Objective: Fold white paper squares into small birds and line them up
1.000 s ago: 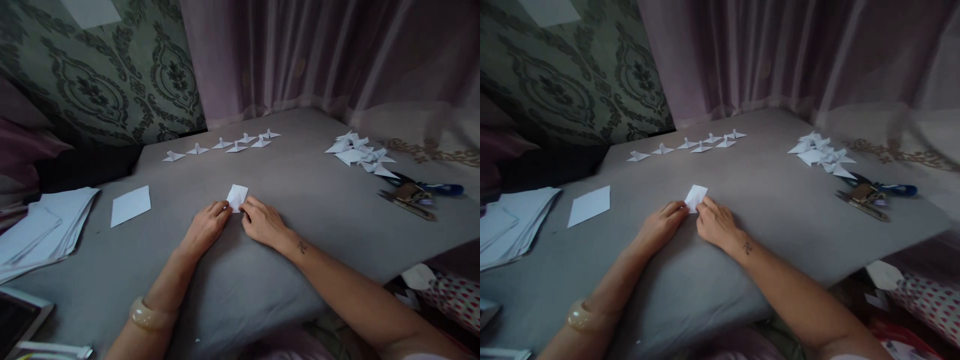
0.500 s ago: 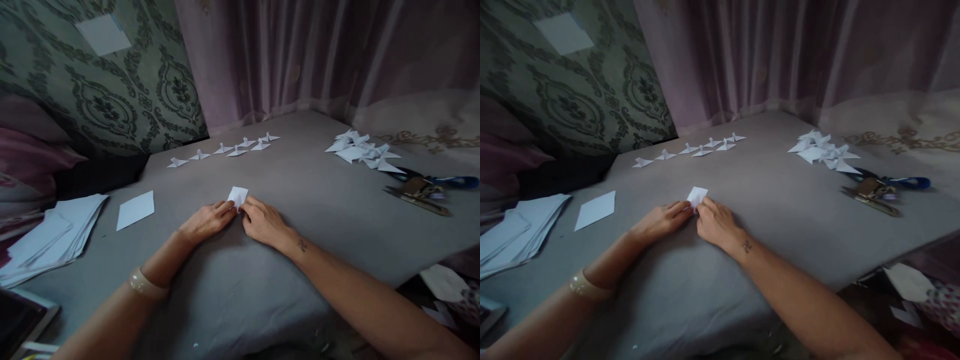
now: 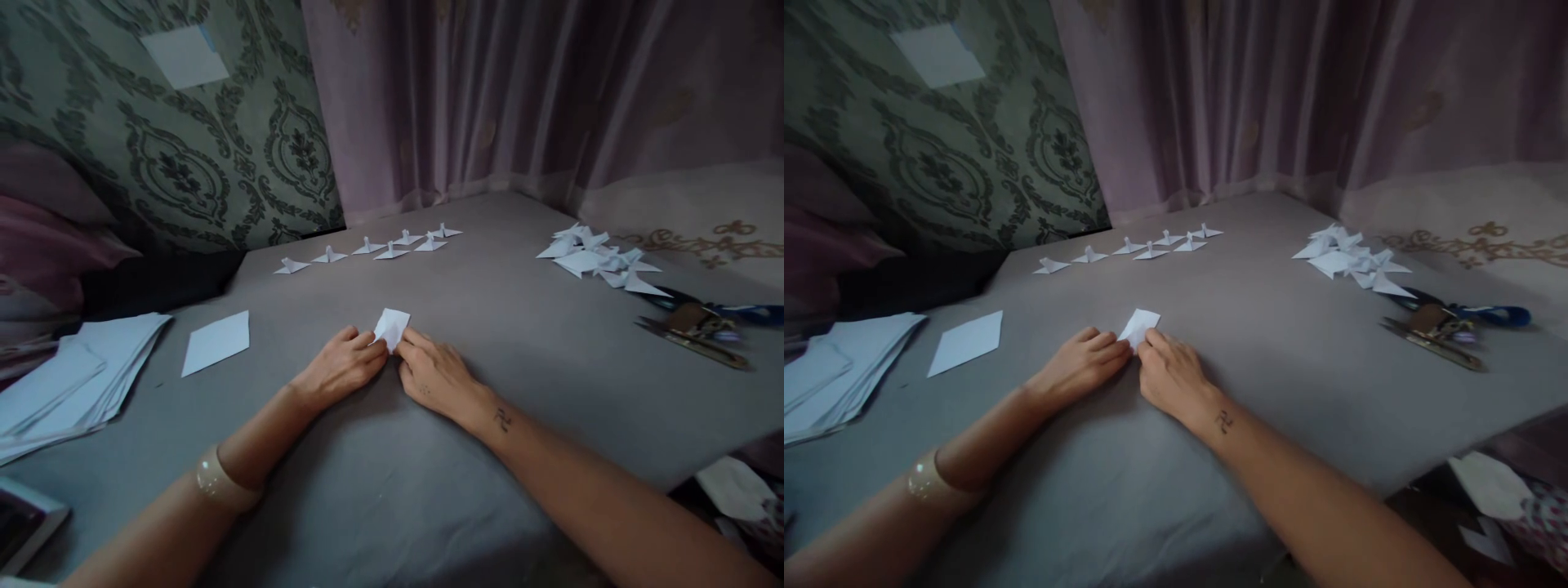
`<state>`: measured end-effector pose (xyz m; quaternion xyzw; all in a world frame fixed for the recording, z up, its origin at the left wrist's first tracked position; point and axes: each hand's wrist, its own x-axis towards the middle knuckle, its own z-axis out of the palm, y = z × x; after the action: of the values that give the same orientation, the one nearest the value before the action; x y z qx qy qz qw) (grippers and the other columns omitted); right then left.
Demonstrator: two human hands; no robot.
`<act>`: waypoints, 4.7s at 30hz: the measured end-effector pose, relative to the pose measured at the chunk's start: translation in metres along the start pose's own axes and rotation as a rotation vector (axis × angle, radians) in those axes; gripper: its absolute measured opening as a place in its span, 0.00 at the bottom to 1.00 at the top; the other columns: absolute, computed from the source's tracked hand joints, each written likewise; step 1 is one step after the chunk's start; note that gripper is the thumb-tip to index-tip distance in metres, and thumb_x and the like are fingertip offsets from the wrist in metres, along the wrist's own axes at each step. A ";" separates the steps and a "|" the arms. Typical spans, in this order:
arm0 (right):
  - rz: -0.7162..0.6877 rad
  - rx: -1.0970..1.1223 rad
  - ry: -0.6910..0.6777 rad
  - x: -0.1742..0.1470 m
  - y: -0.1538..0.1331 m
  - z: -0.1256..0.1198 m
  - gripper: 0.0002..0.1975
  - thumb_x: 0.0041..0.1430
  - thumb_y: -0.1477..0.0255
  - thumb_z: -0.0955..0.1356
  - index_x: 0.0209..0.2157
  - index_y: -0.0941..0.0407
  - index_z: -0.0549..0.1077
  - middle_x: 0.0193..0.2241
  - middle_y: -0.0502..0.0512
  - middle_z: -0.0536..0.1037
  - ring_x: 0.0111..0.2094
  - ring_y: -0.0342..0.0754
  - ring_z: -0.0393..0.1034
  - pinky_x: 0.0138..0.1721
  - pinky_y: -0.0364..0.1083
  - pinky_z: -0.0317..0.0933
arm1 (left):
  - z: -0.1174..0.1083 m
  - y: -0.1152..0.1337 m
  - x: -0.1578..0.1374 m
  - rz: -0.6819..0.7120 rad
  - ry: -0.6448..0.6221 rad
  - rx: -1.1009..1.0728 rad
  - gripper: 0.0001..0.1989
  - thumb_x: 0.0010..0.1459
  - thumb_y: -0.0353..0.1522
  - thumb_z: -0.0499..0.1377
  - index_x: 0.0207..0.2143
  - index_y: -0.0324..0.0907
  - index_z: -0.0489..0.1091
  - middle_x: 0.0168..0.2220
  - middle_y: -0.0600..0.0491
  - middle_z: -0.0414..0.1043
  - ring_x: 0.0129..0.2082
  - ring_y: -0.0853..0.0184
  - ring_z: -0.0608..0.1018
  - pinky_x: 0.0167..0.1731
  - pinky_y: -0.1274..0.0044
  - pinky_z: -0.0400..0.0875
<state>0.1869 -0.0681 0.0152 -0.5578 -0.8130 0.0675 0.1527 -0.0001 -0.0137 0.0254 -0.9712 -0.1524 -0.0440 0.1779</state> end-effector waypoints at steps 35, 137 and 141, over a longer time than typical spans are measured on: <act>-0.092 -0.070 0.049 -0.004 -0.022 -0.001 0.13 0.60 0.76 0.60 0.43 0.59 0.73 0.36 0.59 0.71 0.40 0.51 0.64 0.42 0.50 0.60 | 0.010 0.003 -0.028 -0.624 0.240 -0.589 0.12 0.54 0.24 0.51 0.35 0.39 0.74 0.36 0.50 0.74 0.38 0.65 0.74 0.40 0.74 0.67; -0.118 0.054 0.045 -0.010 0.002 -0.002 0.15 0.58 0.80 0.60 0.41 0.56 0.74 0.36 0.56 0.71 0.41 0.48 0.64 0.43 0.47 0.59 | -0.012 0.036 -0.002 -0.318 -0.059 -0.032 0.09 0.63 0.26 0.50 0.37 0.39 0.69 0.30 0.51 0.72 0.31 0.63 0.74 0.41 0.68 0.59; -0.081 0.040 0.046 -0.012 0.001 -0.005 0.11 0.59 0.78 0.61 0.33 0.57 0.75 0.35 0.56 0.72 0.40 0.48 0.65 0.42 0.46 0.59 | -0.015 0.039 -0.003 -0.429 -0.061 -0.133 0.11 0.64 0.28 0.49 0.32 0.40 0.70 0.30 0.51 0.73 0.31 0.63 0.74 0.40 0.67 0.58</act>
<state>0.1938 -0.0788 0.0178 -0.5227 -0.8297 0.0645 0.1851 0.0089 -0.0545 0.0258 -0.9270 -0.3574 -0.0615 0.0954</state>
